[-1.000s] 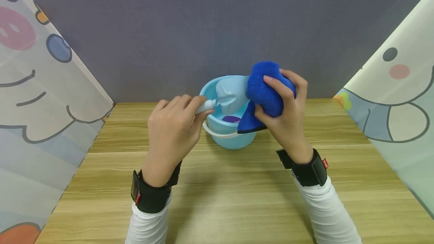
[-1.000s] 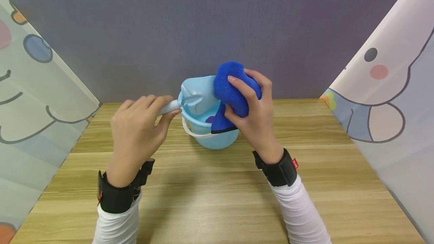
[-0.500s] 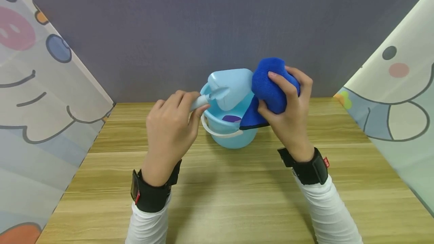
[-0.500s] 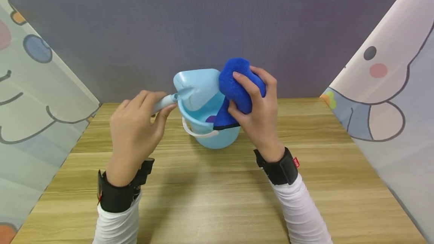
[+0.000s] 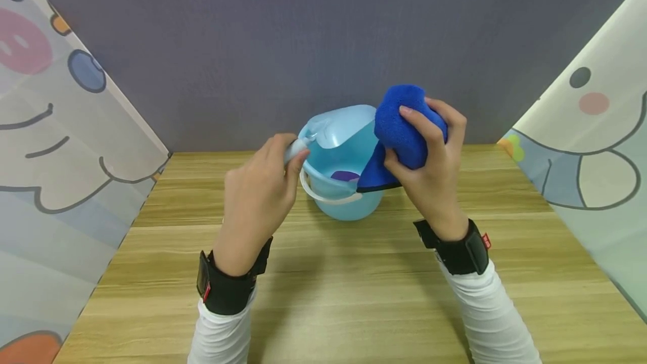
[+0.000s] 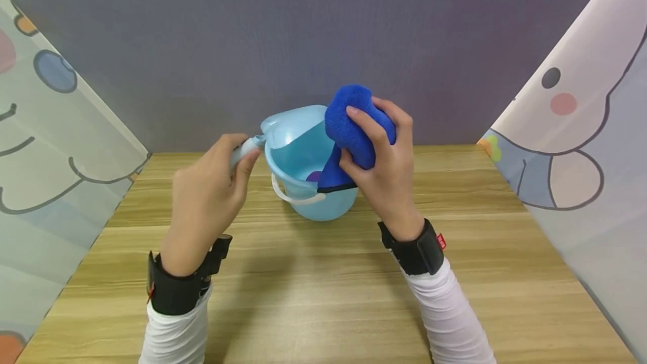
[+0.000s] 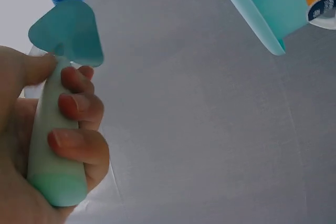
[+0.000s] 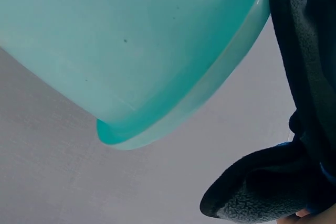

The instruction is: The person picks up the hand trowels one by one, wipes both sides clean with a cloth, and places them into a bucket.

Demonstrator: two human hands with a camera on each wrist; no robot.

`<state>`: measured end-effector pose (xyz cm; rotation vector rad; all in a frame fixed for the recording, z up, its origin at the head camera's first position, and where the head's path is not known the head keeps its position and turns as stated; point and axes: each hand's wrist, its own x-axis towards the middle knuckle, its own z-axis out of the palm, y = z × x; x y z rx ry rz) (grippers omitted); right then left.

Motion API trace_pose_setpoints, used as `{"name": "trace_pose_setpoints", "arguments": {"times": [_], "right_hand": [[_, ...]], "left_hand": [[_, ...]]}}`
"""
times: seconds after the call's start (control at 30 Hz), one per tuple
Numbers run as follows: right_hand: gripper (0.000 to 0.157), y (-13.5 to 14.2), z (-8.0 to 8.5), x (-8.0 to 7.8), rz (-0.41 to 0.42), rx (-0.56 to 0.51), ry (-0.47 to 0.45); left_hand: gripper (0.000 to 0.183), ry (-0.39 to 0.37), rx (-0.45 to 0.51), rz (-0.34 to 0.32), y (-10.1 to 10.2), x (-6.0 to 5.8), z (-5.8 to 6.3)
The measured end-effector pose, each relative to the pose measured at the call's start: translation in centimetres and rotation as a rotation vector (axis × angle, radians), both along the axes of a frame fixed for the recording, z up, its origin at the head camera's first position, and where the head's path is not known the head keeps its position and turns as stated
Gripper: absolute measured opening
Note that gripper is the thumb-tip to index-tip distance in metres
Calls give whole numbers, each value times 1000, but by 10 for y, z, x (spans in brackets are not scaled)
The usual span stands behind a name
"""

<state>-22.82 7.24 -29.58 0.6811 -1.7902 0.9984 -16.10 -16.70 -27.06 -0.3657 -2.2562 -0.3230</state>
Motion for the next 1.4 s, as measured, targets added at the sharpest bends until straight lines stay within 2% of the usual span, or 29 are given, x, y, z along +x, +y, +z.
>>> {"name": "trace_pose_setpoints", "arguments": {"times": [0.1,0.23,0.47,0.67,0.83,0.93,1.1,1.23,1.4], "right_hand": [[56,0,0,0,-3,9,-4],[56,0,0,1,-1,12,-3],[55,-2,2,3,0,-32,37],[57,-6,4,12,3,-75,91],[54,-20,-2,21,38,-79,191],[44,-29,-7,25,71,-8,248],[37,-37,-12,30,100,135,273],[40,-40,-13,32,46,248,289],[54,-43,-14,30,-42,378,305]], "left_hand": [[35,-79,20,10,0,1,0],[34,-127,37,7,0,1,1],[33,-106,14,10,3,0,1],[31,-109,-27,19,5,1,1],[31,-135,-52,9,7,3,0],[31,-142,-58,-2,9,3,-1],[27,-144,-66,-41,10,2,-3],[18,-143,-83,-87,11,0,-5],[14,-137,-112,-156,11,-3,-6]]}}
